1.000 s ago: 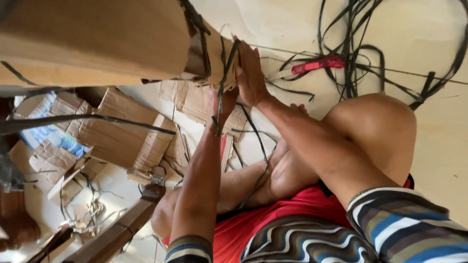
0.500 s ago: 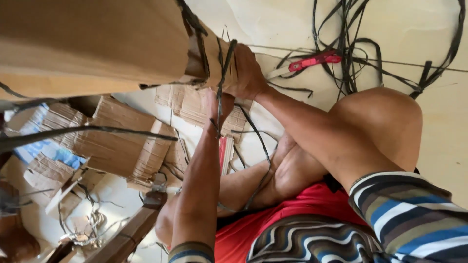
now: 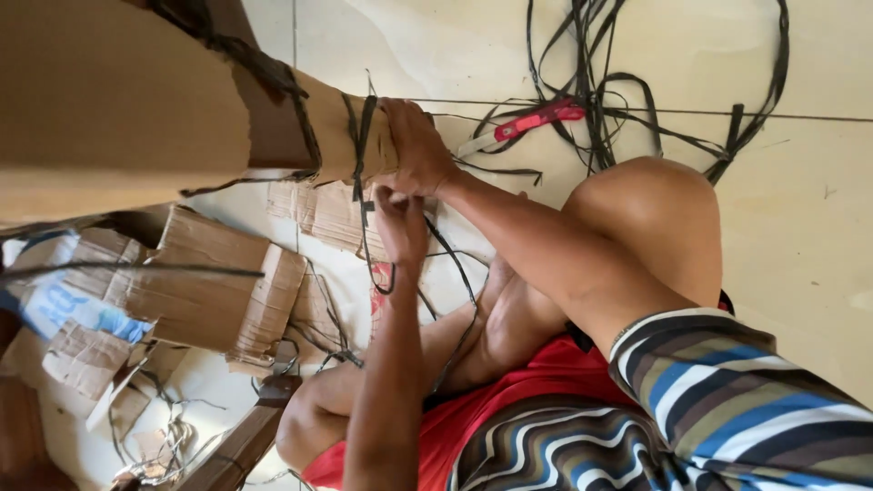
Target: The person sits on a tiled floor and uses black plastic straps to tie and secure pieces of cardboard. They wrap the straps around the cardboard, pull them tight, and tie knots to fasten the material.
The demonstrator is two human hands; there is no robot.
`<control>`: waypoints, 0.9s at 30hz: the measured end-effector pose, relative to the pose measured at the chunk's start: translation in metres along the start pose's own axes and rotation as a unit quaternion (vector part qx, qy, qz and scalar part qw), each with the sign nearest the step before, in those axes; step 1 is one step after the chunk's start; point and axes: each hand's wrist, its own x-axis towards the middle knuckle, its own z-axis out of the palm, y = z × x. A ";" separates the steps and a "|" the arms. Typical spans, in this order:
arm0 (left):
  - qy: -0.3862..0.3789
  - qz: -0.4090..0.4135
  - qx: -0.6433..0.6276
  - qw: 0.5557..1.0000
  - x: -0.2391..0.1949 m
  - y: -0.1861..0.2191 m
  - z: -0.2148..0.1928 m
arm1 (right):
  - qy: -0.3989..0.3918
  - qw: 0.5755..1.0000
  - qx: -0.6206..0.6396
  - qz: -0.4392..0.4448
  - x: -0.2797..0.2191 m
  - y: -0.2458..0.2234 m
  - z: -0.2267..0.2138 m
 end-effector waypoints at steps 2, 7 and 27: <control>-0.006 -0.005 -0.081 0.997 -0.013 -0.022 0.002 | 0.024 0.999 0.013 -0.022 0.008 -0.018 -0.013; -0.013 0.039 -0.111 0.993 -0.099 -0.043 -0.039 | 0.032 0.997 0.050 -0.055 0.015 -0.060 -0.031; 0.331 -0.264 0.145 0.894 -0.449 -0.379 -0.107 | -0.020 0.994 -0.076 -0.074 -0.031 0.104 0.030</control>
